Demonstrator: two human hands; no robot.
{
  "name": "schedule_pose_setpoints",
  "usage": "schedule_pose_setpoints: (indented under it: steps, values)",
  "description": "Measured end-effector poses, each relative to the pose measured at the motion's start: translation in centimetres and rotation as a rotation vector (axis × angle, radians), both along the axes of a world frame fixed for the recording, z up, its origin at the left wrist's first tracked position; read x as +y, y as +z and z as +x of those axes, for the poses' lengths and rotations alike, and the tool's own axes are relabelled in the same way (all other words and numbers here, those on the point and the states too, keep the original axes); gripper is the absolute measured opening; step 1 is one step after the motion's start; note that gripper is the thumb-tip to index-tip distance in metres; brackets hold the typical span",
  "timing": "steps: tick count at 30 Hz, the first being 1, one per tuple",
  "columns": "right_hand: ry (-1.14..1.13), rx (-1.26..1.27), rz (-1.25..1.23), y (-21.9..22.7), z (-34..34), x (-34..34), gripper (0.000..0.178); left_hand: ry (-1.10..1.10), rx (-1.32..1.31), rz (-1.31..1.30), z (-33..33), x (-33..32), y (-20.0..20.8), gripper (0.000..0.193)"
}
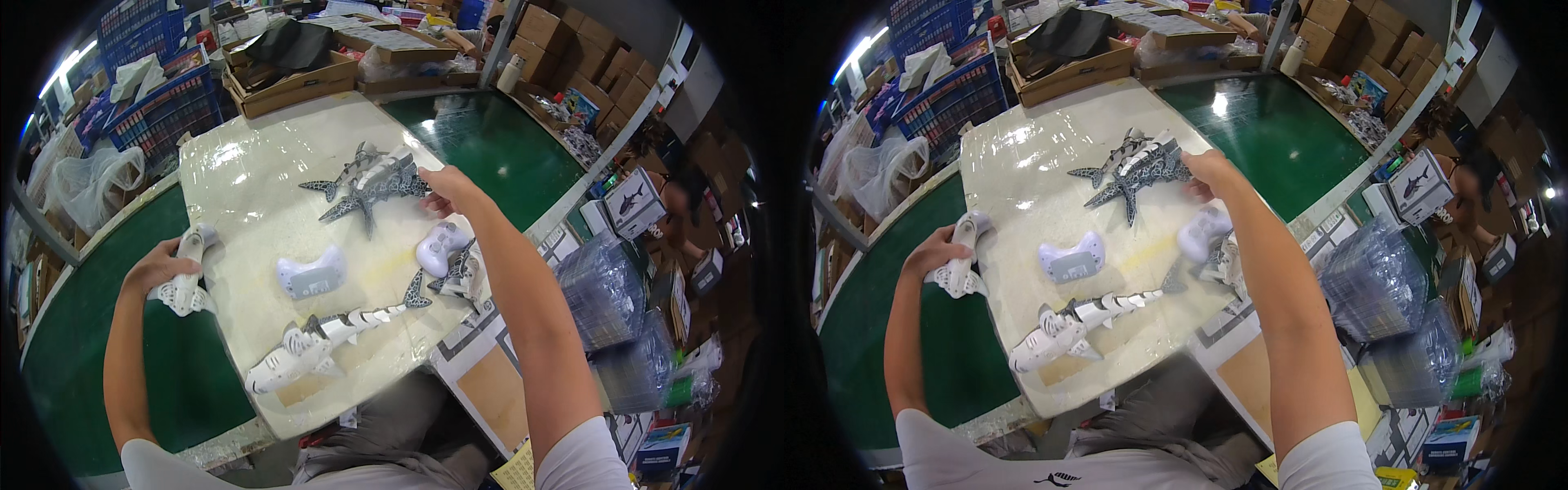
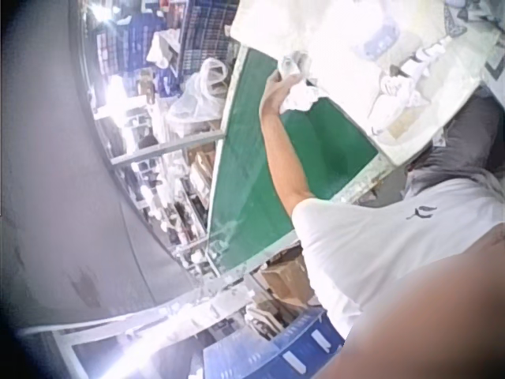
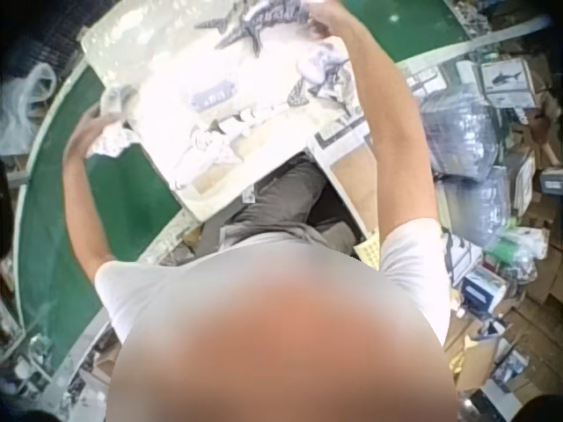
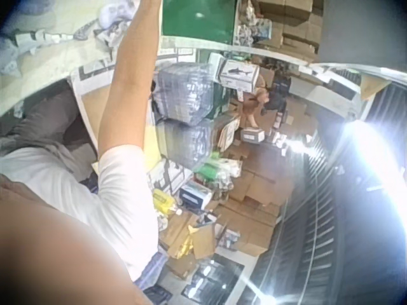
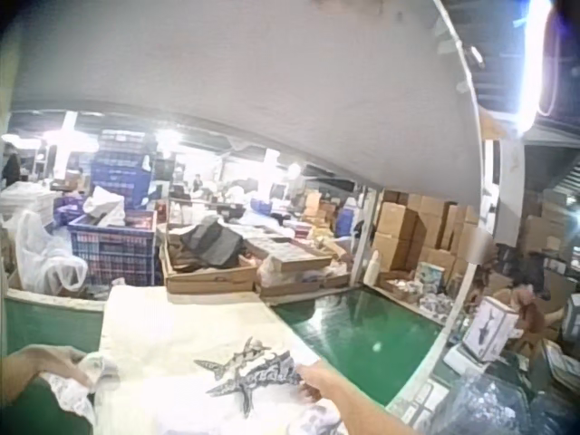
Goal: The person assembles white shark-shaped toys by attaching small parts, wiping surfaces with a cloth, and placing them into clear plastic packaging. The person handles multiple shark toys and packaging materials on a cluttered workbench.
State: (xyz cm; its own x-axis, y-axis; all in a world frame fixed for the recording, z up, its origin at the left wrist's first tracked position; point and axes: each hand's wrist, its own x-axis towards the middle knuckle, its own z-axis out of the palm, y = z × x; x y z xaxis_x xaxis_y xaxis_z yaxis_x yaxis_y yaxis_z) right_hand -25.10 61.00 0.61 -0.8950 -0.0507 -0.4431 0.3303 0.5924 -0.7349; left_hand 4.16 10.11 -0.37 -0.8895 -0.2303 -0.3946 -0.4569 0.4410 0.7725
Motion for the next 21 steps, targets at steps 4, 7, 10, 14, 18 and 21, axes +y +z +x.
schedule_pose_setpoints:
  steps: [4, 7, 10, 14, 18, 21]
  values:
    - [0.023, -0.137, -0.256, -1.0, -0.1, 0.2, 0.046, -0.054, -0.001, -0.359, 0.9, 4.5, 3.8, 0.096]
    - [0.063, 0.079, -0.31, 0.9, 2.4, 1.3, 0.049, -0.338, 0.044, -0.419, 1.1, 7.2, 5.5, 0.089]
    - [0.08, 0.449, -0.366, 4.5, 6.6, 2.2, 0.059, -0.502, -0.011, -0.191, 0.1, 9.6, 5.1, 0.083]
    - [-0.14, 0.889, -0.429, 9.5, 13.2, 3.8, 0.065, -0.39, 0.097, -0.139, -0.5, 11.5, 6.3, 0.074]
    - [-0.126, 0.942, -0.734, 12.6, 21.6, 8.0, 0.079, -0.178, 0.546, 0.226, 1.5, 14.7, 9.6, 0.054]
    - [-0.027, 0.817, -1.037, 12.5, 27.9, 10.2, 0.067, -0.107, 0.588, 0.92, 2.8, 20.1, 10.1, 0.044]
